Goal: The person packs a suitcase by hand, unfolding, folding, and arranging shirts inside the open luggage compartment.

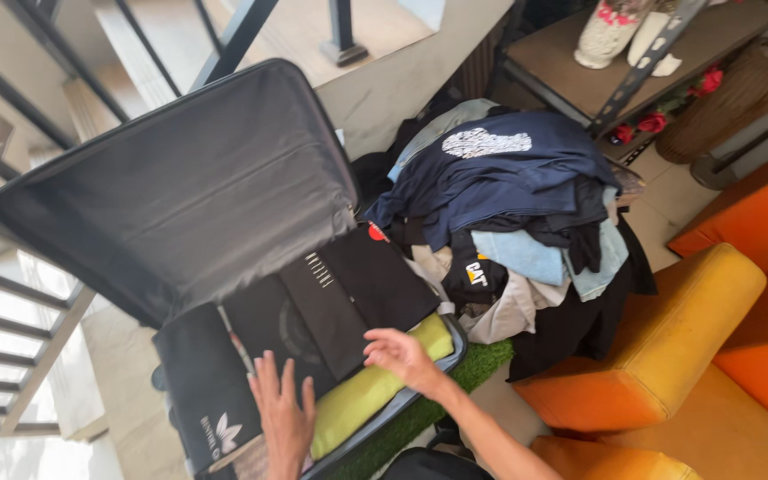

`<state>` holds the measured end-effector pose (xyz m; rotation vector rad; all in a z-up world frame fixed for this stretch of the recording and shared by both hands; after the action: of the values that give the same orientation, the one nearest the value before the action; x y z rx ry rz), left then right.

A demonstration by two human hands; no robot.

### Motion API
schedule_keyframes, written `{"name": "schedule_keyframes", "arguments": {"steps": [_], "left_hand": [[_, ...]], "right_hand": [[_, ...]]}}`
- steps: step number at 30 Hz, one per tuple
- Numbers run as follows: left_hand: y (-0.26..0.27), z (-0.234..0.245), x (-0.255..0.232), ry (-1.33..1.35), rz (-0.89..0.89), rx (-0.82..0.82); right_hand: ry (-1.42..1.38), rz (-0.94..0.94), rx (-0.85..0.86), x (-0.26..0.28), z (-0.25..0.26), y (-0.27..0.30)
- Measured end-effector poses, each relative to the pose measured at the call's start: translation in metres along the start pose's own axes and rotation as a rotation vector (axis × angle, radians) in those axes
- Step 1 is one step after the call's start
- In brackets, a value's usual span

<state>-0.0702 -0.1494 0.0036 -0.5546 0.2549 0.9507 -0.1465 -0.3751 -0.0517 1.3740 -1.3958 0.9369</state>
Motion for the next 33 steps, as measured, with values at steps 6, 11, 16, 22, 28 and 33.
{"name": "schedule_keyframes", "arguments": {"steps": [6, 11, 16, 22, 28, 33], "left_hand": [[-0.01, -0.061, -0.057, 0.121, -0.131, 0.029], [-0.023, -0.098, -0.09, 0.172, -0.134, 0.096], [-0.035, -0.139, -0.1, 0.09, -0.019, 0.199], [-0.044, -0.156, -0.093, -0.062, 0.141, 0.178], [-0.048, -0.172, -0.097, -0.225, 0.189, 0.1], [-0.064, -0.165, -0.101, -0.265, 0.294, 0.096]], "right_hand": [[0.223, 0.289, -0.324, 0.081, 0.165, 0.013], [0.752, 0.402, -0.697, 0.182, 0.278, 0.026], [1.228, 0.475, -0.745, 0.248, 0.35, 0.001], [1.538, 0.446, -0.636, 0.244, 0.378, -0.04], [1.542, 0.58, -0.812, 0.241, 0.356, -0.027], [1.619, 0.613, -0.803, 0.249, 0.332, -0.007]]}}
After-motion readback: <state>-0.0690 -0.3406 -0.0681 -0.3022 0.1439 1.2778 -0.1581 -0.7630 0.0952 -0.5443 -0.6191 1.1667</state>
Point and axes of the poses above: each hand's wrist, its own y-axis away from the middle knuckle, its own z-axis out of the back of the hand, x = y × z, the point moved 8 cm from there along -y, towards the middle knuckle, and after that the axes turned 5 degrees about x, right-handed, at the moved point
